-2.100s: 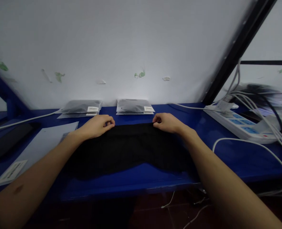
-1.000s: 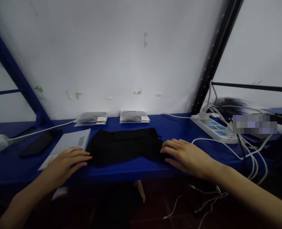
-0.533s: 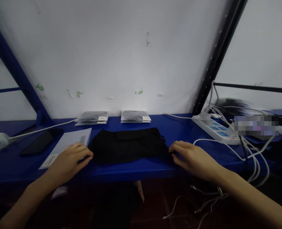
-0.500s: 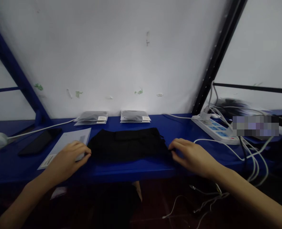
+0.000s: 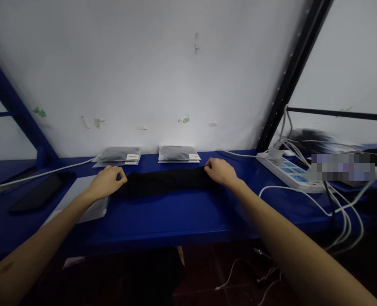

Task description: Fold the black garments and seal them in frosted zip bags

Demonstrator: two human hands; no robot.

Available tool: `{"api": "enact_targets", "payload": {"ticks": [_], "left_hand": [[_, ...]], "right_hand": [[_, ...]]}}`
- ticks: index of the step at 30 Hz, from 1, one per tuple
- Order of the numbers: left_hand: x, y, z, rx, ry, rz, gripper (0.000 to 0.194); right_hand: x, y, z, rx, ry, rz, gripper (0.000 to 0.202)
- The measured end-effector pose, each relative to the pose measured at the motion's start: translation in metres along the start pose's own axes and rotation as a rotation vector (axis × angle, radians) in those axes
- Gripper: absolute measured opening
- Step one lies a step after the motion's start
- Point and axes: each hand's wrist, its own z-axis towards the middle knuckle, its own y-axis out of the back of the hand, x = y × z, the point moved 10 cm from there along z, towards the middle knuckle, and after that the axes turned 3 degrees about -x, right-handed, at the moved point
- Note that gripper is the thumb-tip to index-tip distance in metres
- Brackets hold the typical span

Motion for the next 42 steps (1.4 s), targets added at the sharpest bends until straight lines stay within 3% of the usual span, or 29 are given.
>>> {"api": "enact_targets", "payload": {"ticks": [4,8,13,21,27,42], "left_hand": [[0.003,-0.010,-0.005,-0.029,0.006,-0.004,0.013],[0.005,-0.013,-0.006,-0.049,-0.009,-0.039,0.012],[0.008,-0.015,-0.005,-0.053,-0.001,-0.035,0.012],[0.007,-0.013,-0.007,-0.061,-0.011,-0.064,0.016],[0.009,-0.012,-0.007,-0.092,0.008,-0.063,0.018],[0.010,-0.011,-0.008,-0.096,0.024,-0.131,0.019]], "right_hand": [[-0.006,-0.024,-0.005,-0.004,0.049,-0.001,0.026],[-0.010,-0.028,-0.010,-0.057,0.137,0.024,0.036],[-0.008,-0.023,-0.015,-0.079,0.185,0.106,0.030],[-0.018,-0.012,-0.021,-0.127,0.045,0.186,0.027],[-0.018,-0.009,-0.025,-0.139,0.047,0.278,0.027],[-0.016,-0.008,-0.028,-0.141,0.041,0.236,0.027]]}}
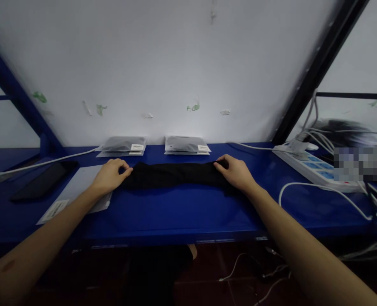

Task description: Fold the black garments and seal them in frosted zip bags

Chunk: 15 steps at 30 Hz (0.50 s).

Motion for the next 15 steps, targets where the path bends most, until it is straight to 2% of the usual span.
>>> {"api": "enact_targets", "payload": {"ticks": [15], "left_hand": [[-0.0017,0.0006,0.0007,0.008,0.008,0.012,0.021]], "right_hand": [[0.0026,0.0030,-0.0009,0.000,-0.008,-0.012,0.027]]}}
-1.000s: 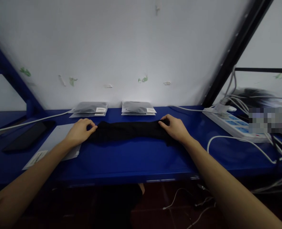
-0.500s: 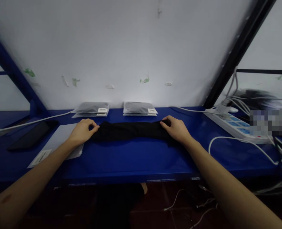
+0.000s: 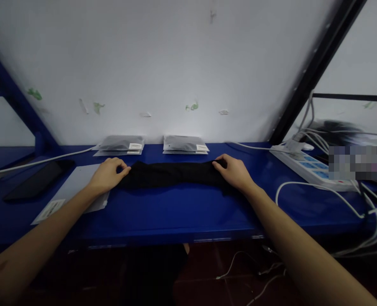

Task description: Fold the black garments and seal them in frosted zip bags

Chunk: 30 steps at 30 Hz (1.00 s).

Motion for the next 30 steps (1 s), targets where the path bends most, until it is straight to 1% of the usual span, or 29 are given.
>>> {"api": "enact_targets", "payload": {"ticks": [9,15,20,21,23,25,26,27,28,30], "left_hand": [[-0.001,0.000,-0.001,0.001,-0.009,-0.002,0.020],[-0.003,0.002,-0.001,0.010,-0.013,0.017,0.020],[-0.008,0.002,-0.003,0.052,-0.044,0.099,0.019],[-0.012,0.005,-0.003,0.043,-0.072,0.134,0.018],[-0.028,0.017,-0.003,-0.024,-0.138,0.185,0.019],[-0.049,0.034,-0.005,-0.123,-0.169,0.163,0.021],[-0.061,0.040,-0.006,-0.153,-0.163,0.123,0.022],[-0.075,0.044,-0.009,-0.164,-0.156,0.076,0.021],[-0.092,0.044,-0.013,-0.144,-0.166,0.031,0.019],[-0.134,0.037,-0.025,-0.077,-0.242,-0.049,0.018]], "right_hand": [[-0.002,0.000,0.001,0.000,-0.004,-0.016,0.030],[0.000,-0.001,0.001,0.011,-0.010,-0.007,0.026],[0.001,-0.001,0.001,0.011,-0.021,-0.003,0.024],[0.001,-0.001,0.001,0.012,-0.021,-0.005,0.024],[0.001,-0.002,0.001,0.008,-0.018,-0.008,0.025],[0.001,-0.002,0.002,0.002,-0.014,-0.009,0.026],[0.000,-0.002,0.002,0.001,-0.014,-0.009,0.026],[0.000,-0.002,0.002,0.002,-0.014,-0.008,0.027],[0.000,-0.002,0.002,0.003,-0.015,-0.007,0.027],[0.001,-0.002,0.002,0.009,-0.013,-0.007,0.027]]}}
